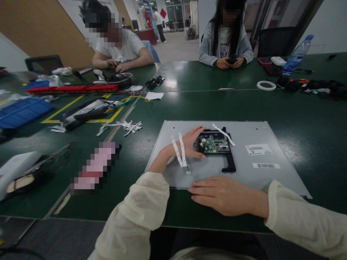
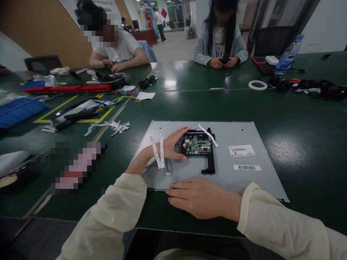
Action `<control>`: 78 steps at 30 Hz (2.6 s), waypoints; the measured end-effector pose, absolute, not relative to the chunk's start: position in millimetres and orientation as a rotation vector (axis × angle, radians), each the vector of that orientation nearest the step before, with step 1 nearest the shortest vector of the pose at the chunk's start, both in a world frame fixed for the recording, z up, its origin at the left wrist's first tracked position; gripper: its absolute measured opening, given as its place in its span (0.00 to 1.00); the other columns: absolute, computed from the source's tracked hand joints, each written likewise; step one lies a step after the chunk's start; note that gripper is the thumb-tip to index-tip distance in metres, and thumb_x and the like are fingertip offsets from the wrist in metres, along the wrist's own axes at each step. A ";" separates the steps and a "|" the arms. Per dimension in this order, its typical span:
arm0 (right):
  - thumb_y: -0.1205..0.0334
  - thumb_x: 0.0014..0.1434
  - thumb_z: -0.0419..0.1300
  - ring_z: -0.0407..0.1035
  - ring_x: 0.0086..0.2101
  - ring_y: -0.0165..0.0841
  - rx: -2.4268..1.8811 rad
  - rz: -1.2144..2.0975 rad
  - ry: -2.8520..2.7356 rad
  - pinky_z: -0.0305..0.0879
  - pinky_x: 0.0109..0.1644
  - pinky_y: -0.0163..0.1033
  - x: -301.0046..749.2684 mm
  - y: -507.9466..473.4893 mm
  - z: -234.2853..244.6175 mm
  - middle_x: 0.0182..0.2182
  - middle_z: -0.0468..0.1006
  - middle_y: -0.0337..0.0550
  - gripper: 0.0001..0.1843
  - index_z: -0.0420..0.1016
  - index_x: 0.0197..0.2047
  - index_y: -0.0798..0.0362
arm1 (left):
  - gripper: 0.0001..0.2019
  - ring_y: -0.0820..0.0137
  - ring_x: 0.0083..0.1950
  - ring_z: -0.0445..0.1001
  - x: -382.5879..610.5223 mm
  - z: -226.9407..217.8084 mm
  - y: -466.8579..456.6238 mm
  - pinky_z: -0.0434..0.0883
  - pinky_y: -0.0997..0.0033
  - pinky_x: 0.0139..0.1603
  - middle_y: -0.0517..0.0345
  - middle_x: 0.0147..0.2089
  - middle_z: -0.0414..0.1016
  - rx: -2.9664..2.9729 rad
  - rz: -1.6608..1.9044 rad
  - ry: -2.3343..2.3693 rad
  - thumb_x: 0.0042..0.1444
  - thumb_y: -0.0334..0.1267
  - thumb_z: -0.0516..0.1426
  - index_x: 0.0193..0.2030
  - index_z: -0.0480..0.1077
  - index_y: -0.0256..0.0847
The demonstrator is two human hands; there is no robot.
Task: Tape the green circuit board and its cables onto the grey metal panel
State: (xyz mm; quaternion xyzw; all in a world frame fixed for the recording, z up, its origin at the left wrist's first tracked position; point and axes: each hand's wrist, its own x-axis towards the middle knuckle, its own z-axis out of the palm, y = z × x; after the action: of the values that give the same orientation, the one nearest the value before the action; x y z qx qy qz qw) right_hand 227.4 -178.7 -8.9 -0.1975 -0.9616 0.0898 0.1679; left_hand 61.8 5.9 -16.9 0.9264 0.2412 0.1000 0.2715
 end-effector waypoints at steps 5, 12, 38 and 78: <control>0.66 0.67 0.45 0.55 0.61 0.31 -0.569 0.258 -2.719 0.56 0.63 0.39 227.2 -178.7 -7.9 0.58 0.67 0.43 0.19 0.68 0.57 0.58 | 0.58 0.47 0.70 0.46 62.1 -15.5 4.3 0.49 0.46 0.67 0.40 0.71 0.42 2.482 0.260 0.669 0.36 0.56 0.66 0.69 0.41 0.41; 0.66 0.67 0.45 0.55 0.61 0.31 -0.576 0.273 -2.723 0.56 0.63 0.39 227.6 -179.1 -7.7 0.58 0.67 0.43 0.19 0.68 0.57 0.58 | 0.57 0.47 0.70 0.45 62.8 -13.2 1.8 0.49 0.49 0.68 0.35 0.71 0.40 2.533 0.223 0.687 0.37 0.56 0.66 0.69 0.43 0.35; 0.66 0.67 0.45 0.55 0.61 0.32 -0.570 0.320 -2.720 0.56 0.63 0.40 227.8 -177.9 -8.4 0.59 0.66 0.44 0.19 0.68 0.57 0.58 | 0.56 0.48 0.70 0.45 61.0 -14.0 2.7 0.50 0.48 0.67 0.39 0.72 0.38 2.527 0.198 0.695 0.37 0.55 0.66 0.69 0.43 0.40; 0.66 0.67 0.45 0.55 0.60 0.30 -0.588 0.291 -2.738 0.56 0.62 0.38 227.7 -177.9 -5.5 0.59 0.66 0.42 0.19 0.68 0.57 0.58 | 0.55 0.45 0.70 0.44 60.3 -20.4 5.9 0.50 0.46 0.67 0.40 0.72 0.36 2.552 0.223 0.666 0.39 0.56 0.65 0.70 0.42 0.39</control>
State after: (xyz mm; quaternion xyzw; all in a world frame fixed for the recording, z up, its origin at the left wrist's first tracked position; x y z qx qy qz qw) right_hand 227.7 -177.9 -5.5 -0.2060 -0.9596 0.1021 0.1621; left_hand 60.3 5.9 -20.4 0.9348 0.2439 0.0815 0.2448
